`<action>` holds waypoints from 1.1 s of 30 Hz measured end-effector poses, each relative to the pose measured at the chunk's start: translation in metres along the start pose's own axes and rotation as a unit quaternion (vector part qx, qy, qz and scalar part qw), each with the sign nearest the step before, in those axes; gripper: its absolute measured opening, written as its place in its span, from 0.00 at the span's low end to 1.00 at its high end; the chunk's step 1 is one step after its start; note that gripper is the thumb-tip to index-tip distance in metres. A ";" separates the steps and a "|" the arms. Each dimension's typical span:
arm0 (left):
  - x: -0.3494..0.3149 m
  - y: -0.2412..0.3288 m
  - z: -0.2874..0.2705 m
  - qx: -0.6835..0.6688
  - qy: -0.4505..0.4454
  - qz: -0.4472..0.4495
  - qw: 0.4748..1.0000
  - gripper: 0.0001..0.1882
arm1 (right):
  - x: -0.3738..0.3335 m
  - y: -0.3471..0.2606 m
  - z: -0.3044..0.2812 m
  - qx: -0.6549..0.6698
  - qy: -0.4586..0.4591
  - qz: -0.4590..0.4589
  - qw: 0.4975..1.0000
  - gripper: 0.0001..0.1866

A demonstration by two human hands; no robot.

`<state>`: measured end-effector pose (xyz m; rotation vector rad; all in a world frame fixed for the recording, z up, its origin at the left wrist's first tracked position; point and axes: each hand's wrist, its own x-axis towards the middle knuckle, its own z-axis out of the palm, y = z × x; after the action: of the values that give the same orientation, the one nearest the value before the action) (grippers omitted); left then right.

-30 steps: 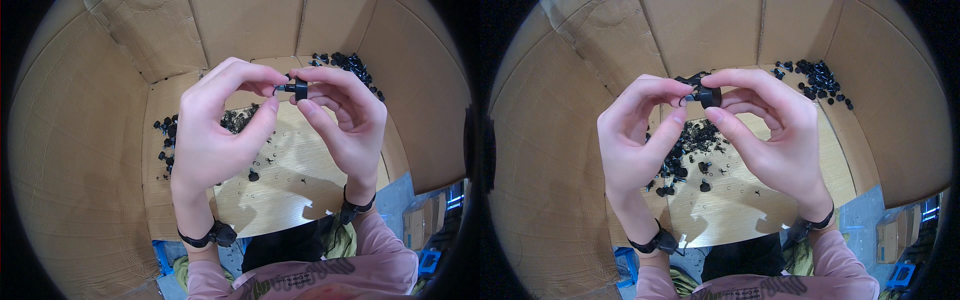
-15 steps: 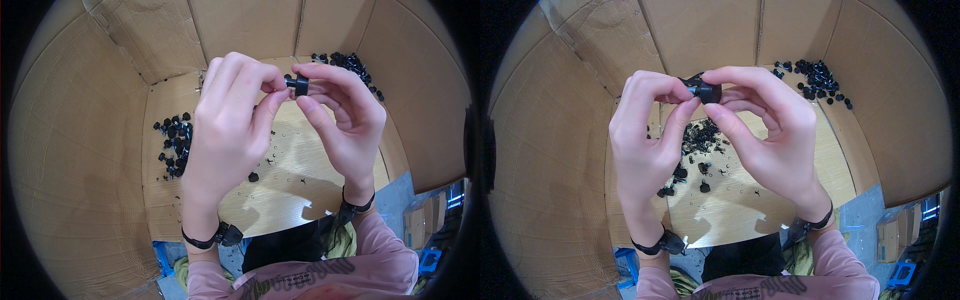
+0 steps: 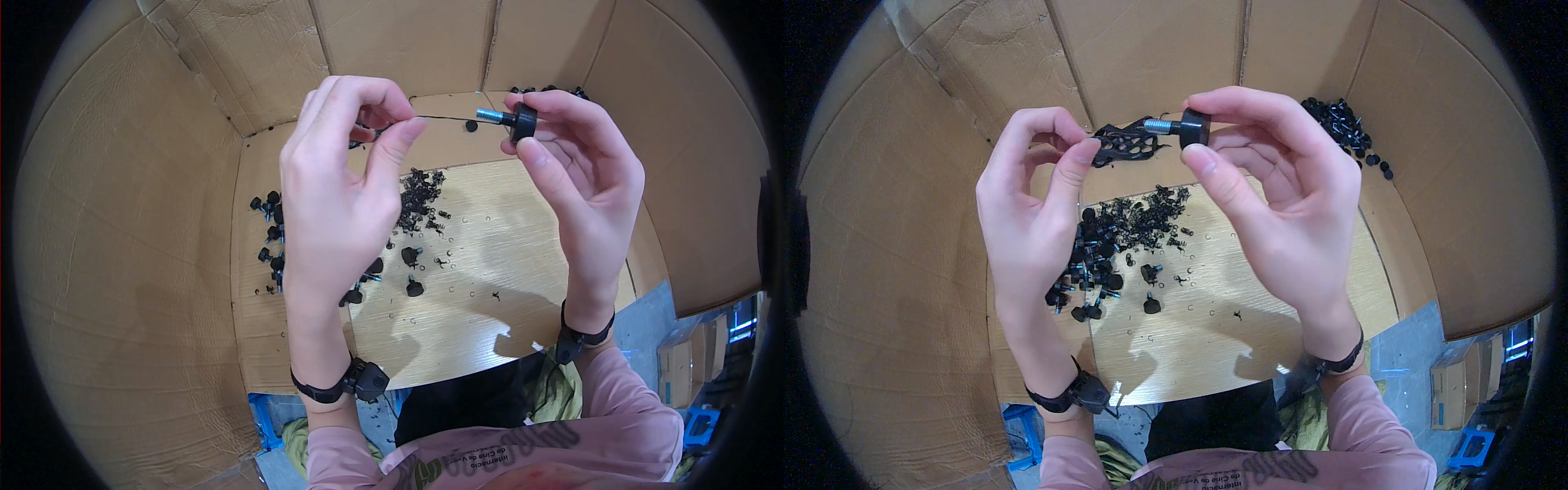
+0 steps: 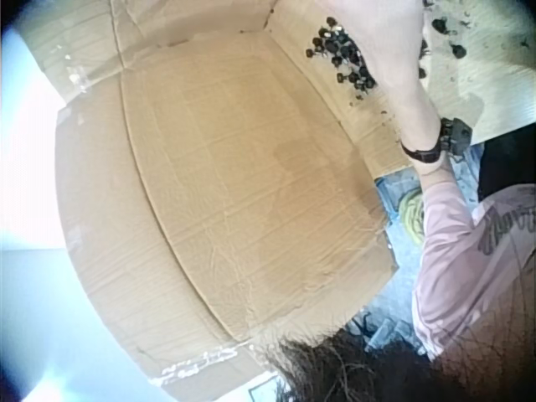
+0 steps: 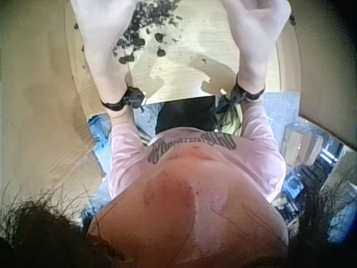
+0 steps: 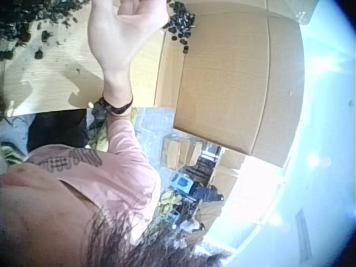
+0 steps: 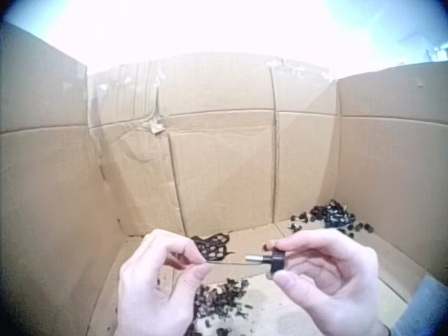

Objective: Assembling small black plastic knobs by placing a metal ring onto the bolt of the knob.

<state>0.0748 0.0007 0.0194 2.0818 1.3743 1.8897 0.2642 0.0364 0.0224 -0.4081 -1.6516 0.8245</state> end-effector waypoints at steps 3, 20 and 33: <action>0.002 -0.006 -0.006 0.035 -0.010 0.010 0.999 0.05 | 0.003 0.002 -0.004 -0.011 0.005 -0.014 1.000 0.17; -0.002 0.005 -0.007 -0.481 -0.115 -0.047 0.868 0.10 | 0.001 -0.007 -0.007 0.041 0.012 -0.011 0.999 0.18; -0.004 0.017 0.015 -0.092 -0.071 0.002 0.993 0.09 | -0.001 -0.012 -0.016 0.030 -0.071 0.020 0.997 0.18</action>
<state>0.0971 -0.0042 0.0213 2.0832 1.1231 1.7562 0.2816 0.0315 0.0311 -0.3480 -1.7493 0.9477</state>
